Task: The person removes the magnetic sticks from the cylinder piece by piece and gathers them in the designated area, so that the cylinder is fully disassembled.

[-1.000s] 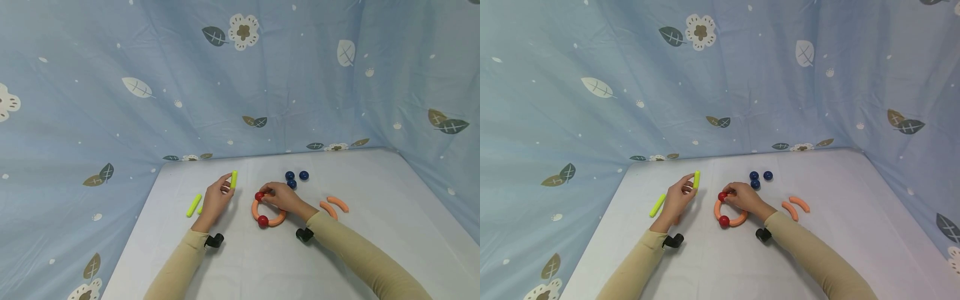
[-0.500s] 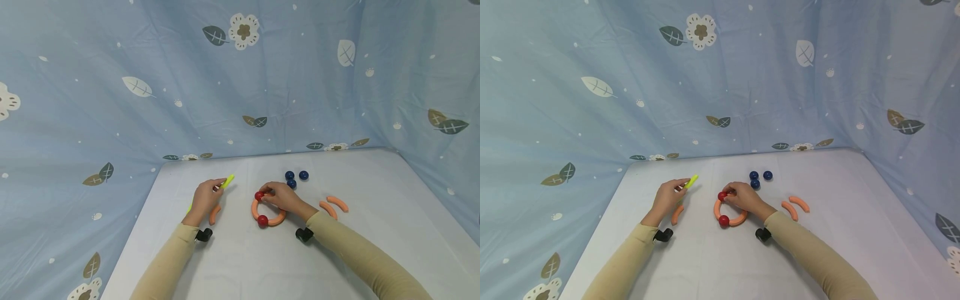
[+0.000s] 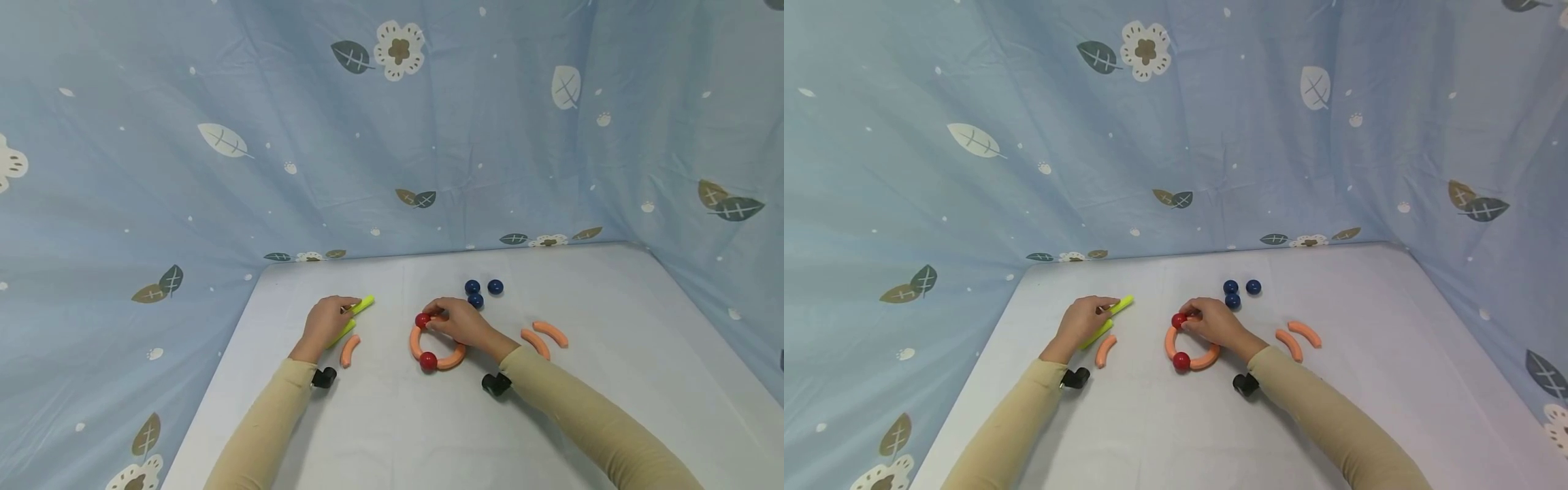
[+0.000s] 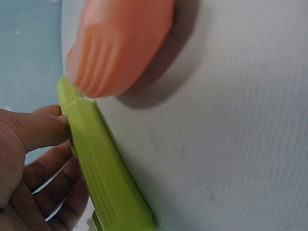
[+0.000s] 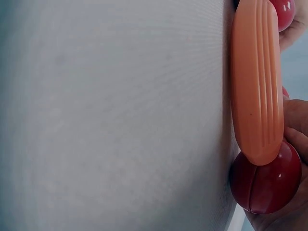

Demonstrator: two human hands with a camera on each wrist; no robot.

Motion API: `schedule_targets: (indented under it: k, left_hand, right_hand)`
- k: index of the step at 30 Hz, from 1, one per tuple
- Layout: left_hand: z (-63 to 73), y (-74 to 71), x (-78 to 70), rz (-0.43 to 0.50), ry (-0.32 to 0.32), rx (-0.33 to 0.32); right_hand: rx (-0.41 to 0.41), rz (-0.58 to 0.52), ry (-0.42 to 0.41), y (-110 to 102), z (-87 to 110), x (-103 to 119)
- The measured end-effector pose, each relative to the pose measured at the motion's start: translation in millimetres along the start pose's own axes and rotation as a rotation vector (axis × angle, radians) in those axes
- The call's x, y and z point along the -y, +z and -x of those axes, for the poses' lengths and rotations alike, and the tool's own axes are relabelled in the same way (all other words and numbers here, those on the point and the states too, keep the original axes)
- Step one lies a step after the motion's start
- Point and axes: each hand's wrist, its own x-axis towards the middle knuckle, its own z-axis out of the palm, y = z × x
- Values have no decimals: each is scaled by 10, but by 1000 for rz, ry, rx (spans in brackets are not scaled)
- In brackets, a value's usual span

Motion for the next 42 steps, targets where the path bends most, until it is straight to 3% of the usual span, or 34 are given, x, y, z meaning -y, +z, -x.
schedule_targets:
  k: [20, 37, 42]
  left_hand:
    - [-20, 23, 8, 35, -46, 9]
    - [36, 36, -38, 53, -16, -57]
    - [64, 57, -85, 65, 10, -81]
  right_hand:
    - [0, -25, 32, 6, 2, 2]
    - [-28, -35, 60, -25, 72, 8]
    - [-46, 3, 15, -76, 173, 24]
